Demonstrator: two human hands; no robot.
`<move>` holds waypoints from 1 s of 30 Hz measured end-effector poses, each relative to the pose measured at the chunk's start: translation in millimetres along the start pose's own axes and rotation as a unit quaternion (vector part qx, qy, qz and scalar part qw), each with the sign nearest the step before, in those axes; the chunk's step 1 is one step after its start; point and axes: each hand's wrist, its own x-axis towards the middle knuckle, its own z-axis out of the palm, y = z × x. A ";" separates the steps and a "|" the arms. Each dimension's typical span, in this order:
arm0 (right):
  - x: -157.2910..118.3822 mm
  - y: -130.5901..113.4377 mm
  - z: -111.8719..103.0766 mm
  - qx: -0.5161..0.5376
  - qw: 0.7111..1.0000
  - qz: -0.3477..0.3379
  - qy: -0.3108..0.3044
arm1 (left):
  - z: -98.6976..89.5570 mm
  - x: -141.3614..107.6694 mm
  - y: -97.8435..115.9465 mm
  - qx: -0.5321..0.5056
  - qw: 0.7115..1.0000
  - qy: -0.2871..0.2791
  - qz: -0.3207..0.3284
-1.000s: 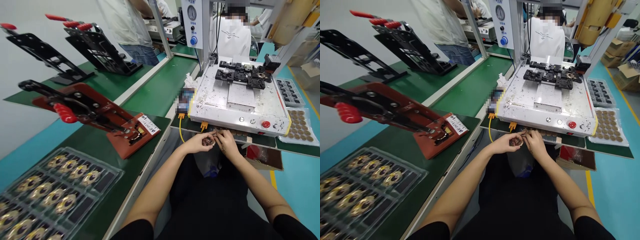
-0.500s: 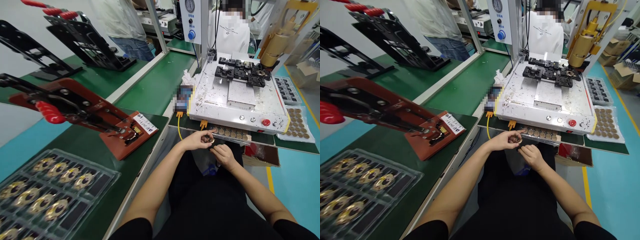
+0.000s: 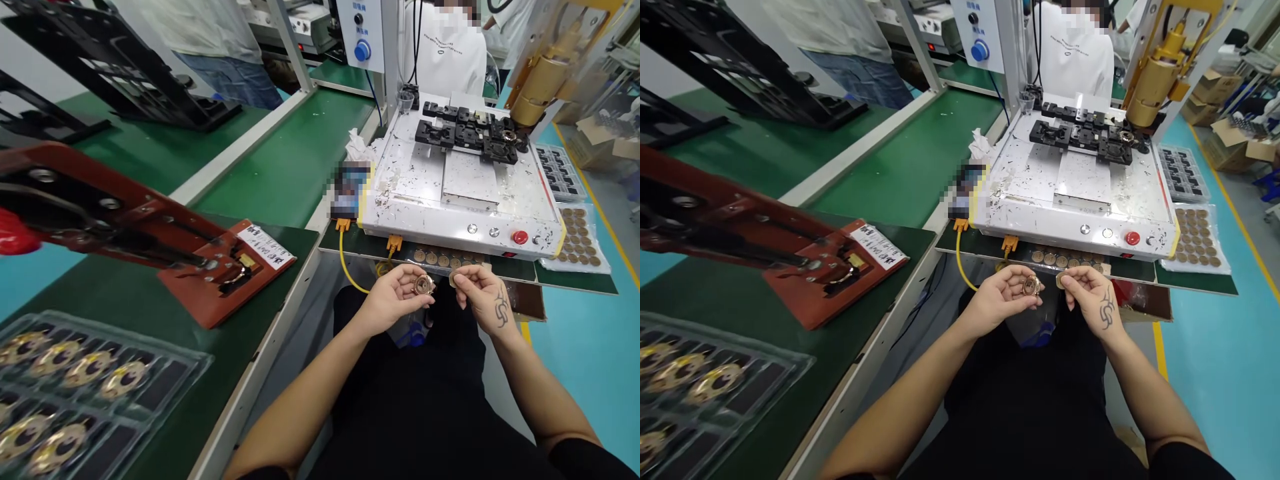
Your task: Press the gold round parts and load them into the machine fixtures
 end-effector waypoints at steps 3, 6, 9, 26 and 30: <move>-0.5 -2.0 3.2 0.033 0.998 0.042 -0.020 | 7.1 -9.8 7.1 -0.075 0.996 0.018 -0.042; -2.4 -2.7 1.0 0.034 0.997 0.051 -0.039 | 13.6 -18.3 16.0 -0.104 0.991 0.038 -0.069; -7.0 -4.2 -4.0 0.026 0.997 0.051 -0.055 | 18.6 -24.8 21.4 -0.120 0.989 0.044 -0.071; -20.0 -22.5 -11.0 -0.002 0.983 0.110 -0.148 | 26.6 -38.8 22.4 -0.092 0.994 0.021 -0.048; -20.1 -20.2 -10.8 -0.041 0.985 0.078 -0.148 | 25.2 -39.8 20.4 -0.104 0.993 0.025 -0.054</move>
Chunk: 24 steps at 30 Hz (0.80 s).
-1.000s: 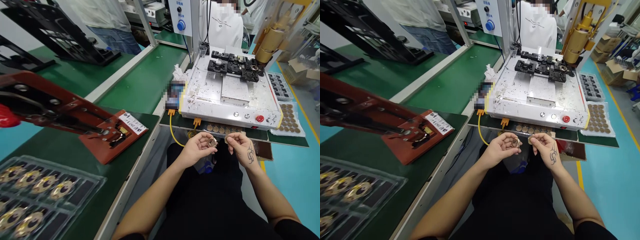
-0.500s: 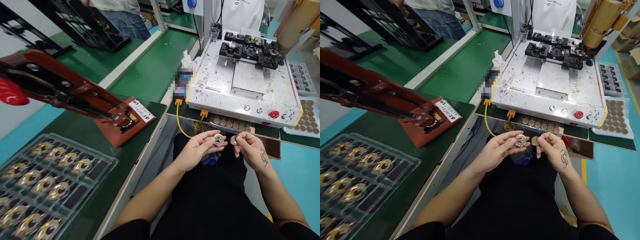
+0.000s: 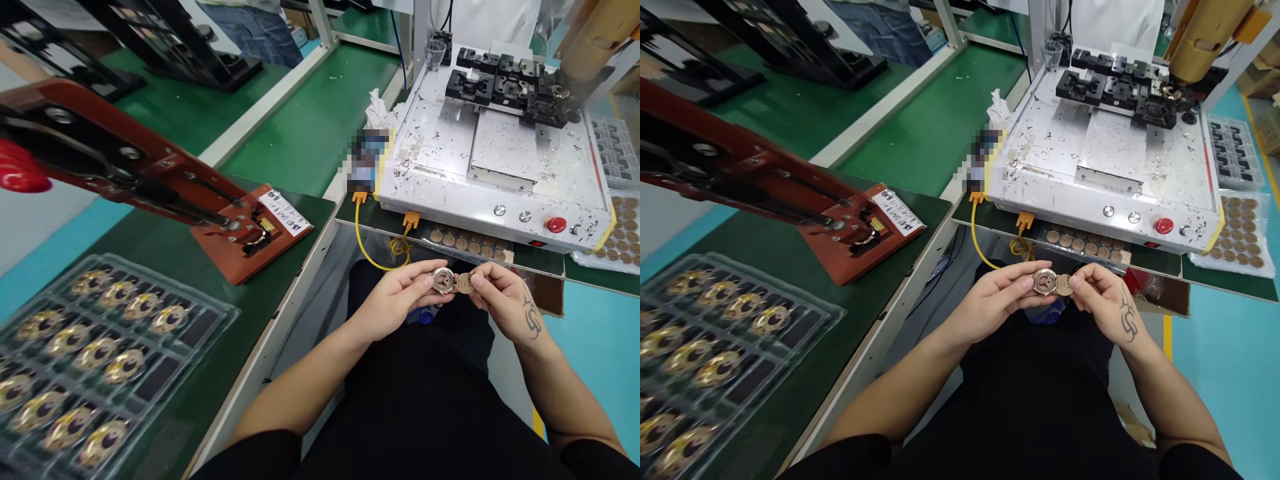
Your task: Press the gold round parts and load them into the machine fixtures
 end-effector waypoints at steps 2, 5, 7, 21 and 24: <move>0.0 -1.2 1.8 -0.020 1.000 -0.019 0.005 | -0.3 -0.2 -0.8 -0.007 1.000 -0.001 -0.003; -0.1 -6.1 7.4 -0.068 0.995 -0.070 0.027 | 0.5 -0.7 -2.0 -0.008 1.000 -0.005 0.002; -0.1 -9.7 12.4 -0.104 0.989 -0.100 0.036 | 1.8 -1.2 -2.9 -0.004 1.000 -0.005 0.011; 1.6 -11.3 29.4 -0.175 0.975 -0.137 0.022 | 11.3 -7.3 -2.1 0.064 0.997 0.003 0.041; 1.3 -10.0 29.0 -0.178 0.975 -0.134 0.023 | 11.3 -7.3 -3.7 0.070 0.997 0.006 0.039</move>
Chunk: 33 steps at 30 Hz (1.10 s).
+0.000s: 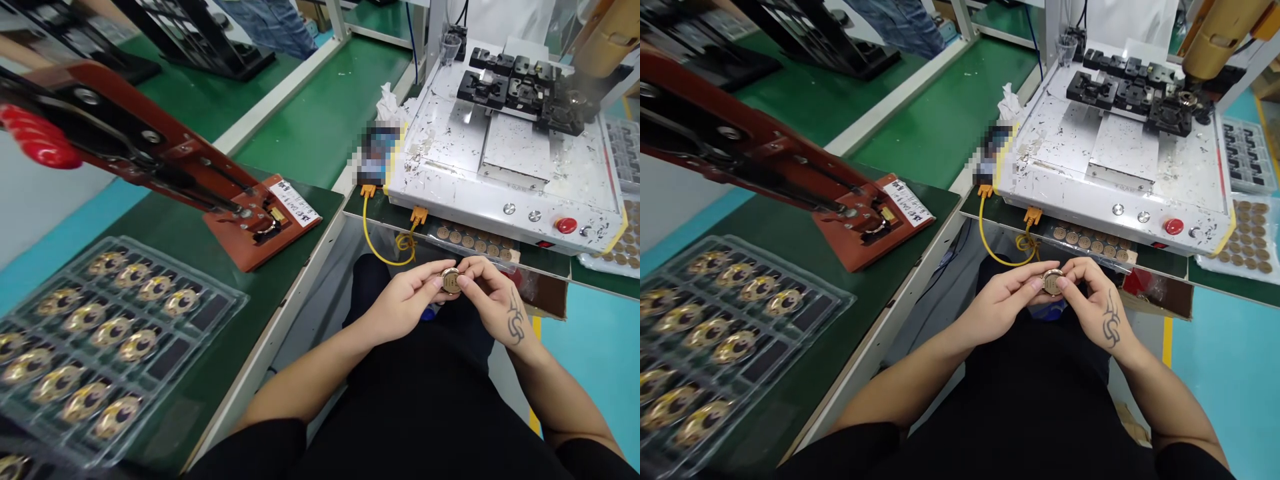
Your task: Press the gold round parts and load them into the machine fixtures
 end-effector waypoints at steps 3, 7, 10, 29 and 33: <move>-0.2 1.3 0.5 -0.008 1.000 -0.003 0.007 | -0.1 0.2 -2.0 0.007 1.000 0.000 0.004; 0.0 0.3 2.6 -0.028 0.999 -0.026 0.028 | 0.4 -0.1 -4.6 0.020 1.000 -0.005 0.012; -0.4 -1.3 5.3 -0.053 0.996 -0.059 0.044 | 2.4 -1.6 -7.6 0.047 0.999 0.002 0.027; 14.4 -1.0 9.8 0.105 0.993 0.044 0.028 | -3.2 4.2 4.4 0.114 0.987 0.077 0.083; 15.0 -1.1 15.4 0.152 0.986 0.069 0.009 | -0.3 1.8 9.0 0.118 0.985 0.100 0.078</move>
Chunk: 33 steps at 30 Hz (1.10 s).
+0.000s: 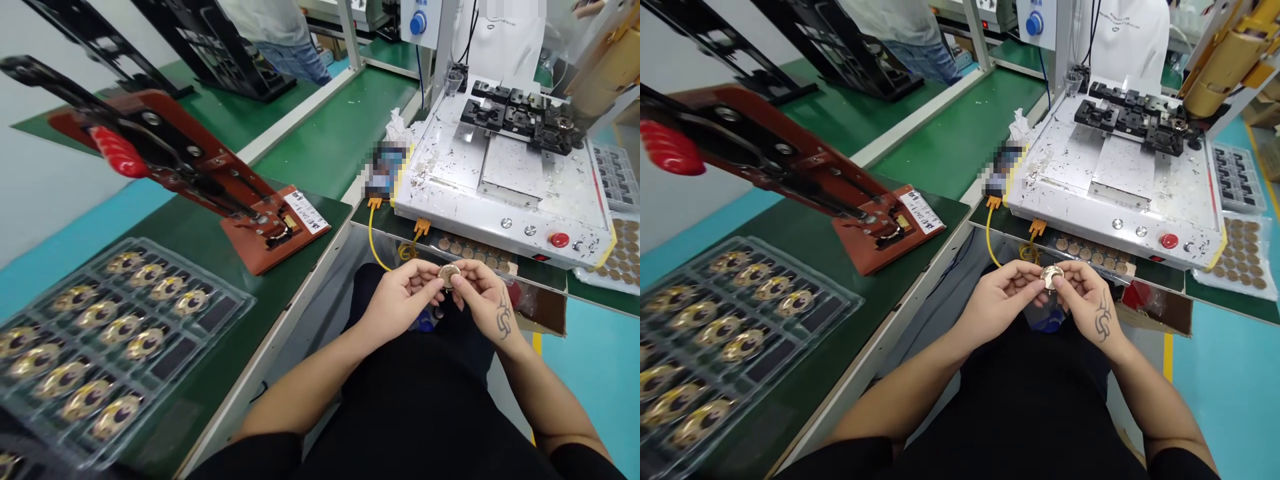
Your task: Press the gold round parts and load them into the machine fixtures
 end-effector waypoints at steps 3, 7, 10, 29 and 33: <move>-1.2 -3.1 2.1 -0.007 1.000 -0.006 -0.008 | -2.0 -1.7 5.4 0.020 1.000 -0.004 0.008; -2.4 -7.1 6.3 -0.007 1.000 -0.003 -0.008 | -1.3 -4.3 4.0 0.028 0.999 0.005 0.019; -2.5 -6.0 9.3 -0.004 1.000 -0.003 -0.011 | 0.1 -5.2 2.3 0.037 0.999 0.022 0.022; 68.4 -30.8 20.4 -0.280 0.861 -0.393 -0.163 | -89.2 -8.1 118.6 0.329 0.872 0.130 0.337; 79.6 -36.9 40.7 -0.231 0.879 -0.377 -0.179 | -154.5 -4.9 173.1 0.476 0.716 0.252 0.443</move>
